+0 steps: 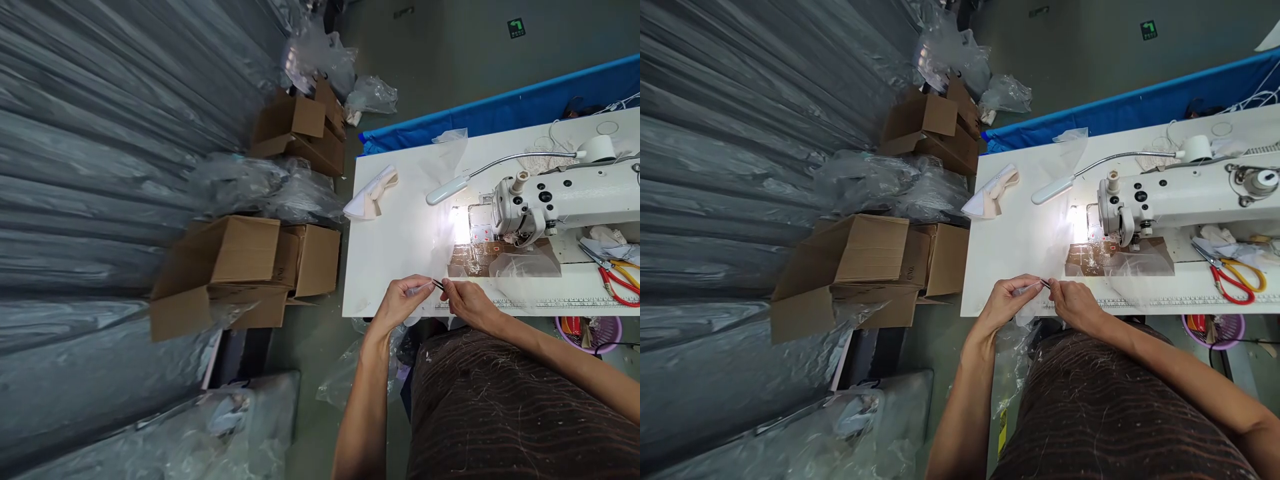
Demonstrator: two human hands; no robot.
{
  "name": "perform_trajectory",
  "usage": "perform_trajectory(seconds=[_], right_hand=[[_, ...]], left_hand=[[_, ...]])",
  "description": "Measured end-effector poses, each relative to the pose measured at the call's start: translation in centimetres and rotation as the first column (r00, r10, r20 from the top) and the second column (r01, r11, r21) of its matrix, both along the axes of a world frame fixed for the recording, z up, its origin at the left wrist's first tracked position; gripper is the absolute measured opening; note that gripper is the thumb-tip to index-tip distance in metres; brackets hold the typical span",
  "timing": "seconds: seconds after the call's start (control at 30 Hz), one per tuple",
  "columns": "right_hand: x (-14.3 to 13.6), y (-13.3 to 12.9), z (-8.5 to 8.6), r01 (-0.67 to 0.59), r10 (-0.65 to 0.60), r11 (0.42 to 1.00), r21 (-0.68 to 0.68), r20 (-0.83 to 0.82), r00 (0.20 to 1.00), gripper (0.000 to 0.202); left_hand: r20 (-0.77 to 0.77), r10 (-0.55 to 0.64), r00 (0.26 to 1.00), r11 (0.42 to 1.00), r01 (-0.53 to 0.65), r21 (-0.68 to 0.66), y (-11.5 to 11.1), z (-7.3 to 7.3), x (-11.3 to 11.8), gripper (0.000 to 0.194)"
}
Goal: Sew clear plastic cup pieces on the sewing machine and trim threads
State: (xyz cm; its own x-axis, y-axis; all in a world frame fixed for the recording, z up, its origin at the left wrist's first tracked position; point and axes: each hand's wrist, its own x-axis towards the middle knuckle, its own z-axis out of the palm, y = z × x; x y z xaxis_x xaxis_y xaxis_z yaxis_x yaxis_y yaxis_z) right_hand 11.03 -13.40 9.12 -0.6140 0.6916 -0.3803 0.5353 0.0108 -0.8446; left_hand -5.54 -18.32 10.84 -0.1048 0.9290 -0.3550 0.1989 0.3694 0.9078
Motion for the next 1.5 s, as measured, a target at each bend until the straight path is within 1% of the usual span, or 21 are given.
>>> perform_trajectory(seconds=[0.1,0.2,0.43,0.63,0.87,1.03,1.1,1.13,1.2,1.3,1.4,1.47,1.5], right_hand=[[-0.2,0.1,0.1,0.008,-0.009,0.999,-0.043,-0.025,1.0,0.063],[-0.4,0.3,0.3,0.016,-0.017,0.999,-0.046,-0.011,1.0,0.064],[-0.4,0.0,0.1,0.0,-0.004,0.998,0.061,0.074,0.997,0.047],[-0.6,-0.6,-0.3,0.025,-0.036,0.995,0.099,0.111,0.993,0.044],[-0.9,-0.8,0.3,-0.011,-0.021,0.99,0.142,0.22,0.975,0.041],[-1.1,-0.9,0.0,0.042,-0.057,0.995,0.085,0.177,0.983,0.041],[-1.0,-0.8,-0.2,0.045,-0.055,0.997,0.068,0.158,0.986,0.043],[-0.8,-0.7,-0.3,0.048,-0.056,0.997,0.057,0.14,0.989,0.046],[-0.2,-0.5,-0.3,0.08,-0.081,0.997,0.017,0.076,0.994,0.054],[1.0,-0.2,-0.4,0.137,-0.141,0.988,-0.074,-0.05,0.989,0.063],[2.1,-0.2,-0.6,0.152,-0.163,0.979,-0.132,-0.08,0.983,0.065],[2.5,-0.3,-0.8,0.174,-0.185,0.973,-0.152,-0.066,0.98,0.065],[2.7,-0.4,-0.9,0.186,-0.198,0.97,-0.158,-0.059,0.978,0.065]], left_hand=[[0.007,-0.013,1.0,1.0,0.013,0.0,-0.1,-0.2,0.1,0.026],[-0.005,-0.015,1.0,1.0,0.016,0.013,-0.2,-0.4,0.3,0.028],[0.024,0.019,1.0,0.999,-0.02,0.035,-0.2,-0.3,0.5,0.028],[0.016,0.053,0.998,0.998,-0.054,0.045,-0.3,-0.4,0.6,0.028],[-0.006,0.063,0.998,0.996,-0.062,0.064,-0.5,-0.7,0.5,0.027],[-0.011,0.065,0.998,0.996,-0.064,0.067,-0.6,-0.8,0.9,0.027],[-0.029,0.054,0.998,0.996,-0.052,0.074,-0.7,-0.9,0.9,0.027],[-0.046,0.045,0.998,0.996,-0.042,0.073,-0.7,-0.9,0.7,0.027],[-0.132,0.024,0.991,0.998,-0.016,0.062,-0.7,-1.0,-0.2,0.028],[-0.319,0.032,0.947,0.998,-0.015,0.055,0.3,-1.3,-2.8,0.029],[-0.44,0.074,0.895,0.996,-0.045,0.076,2.7,-2.1,-5.3,0.024],[-0.5,0.074,0.863,0.996,-0.037,0.084,4.6,-3.0,-6.0,0.019],[-0.522,0.074,0.85,0.996,-0.034,0.085,5.4,-3.5,-5.9,0.019]])
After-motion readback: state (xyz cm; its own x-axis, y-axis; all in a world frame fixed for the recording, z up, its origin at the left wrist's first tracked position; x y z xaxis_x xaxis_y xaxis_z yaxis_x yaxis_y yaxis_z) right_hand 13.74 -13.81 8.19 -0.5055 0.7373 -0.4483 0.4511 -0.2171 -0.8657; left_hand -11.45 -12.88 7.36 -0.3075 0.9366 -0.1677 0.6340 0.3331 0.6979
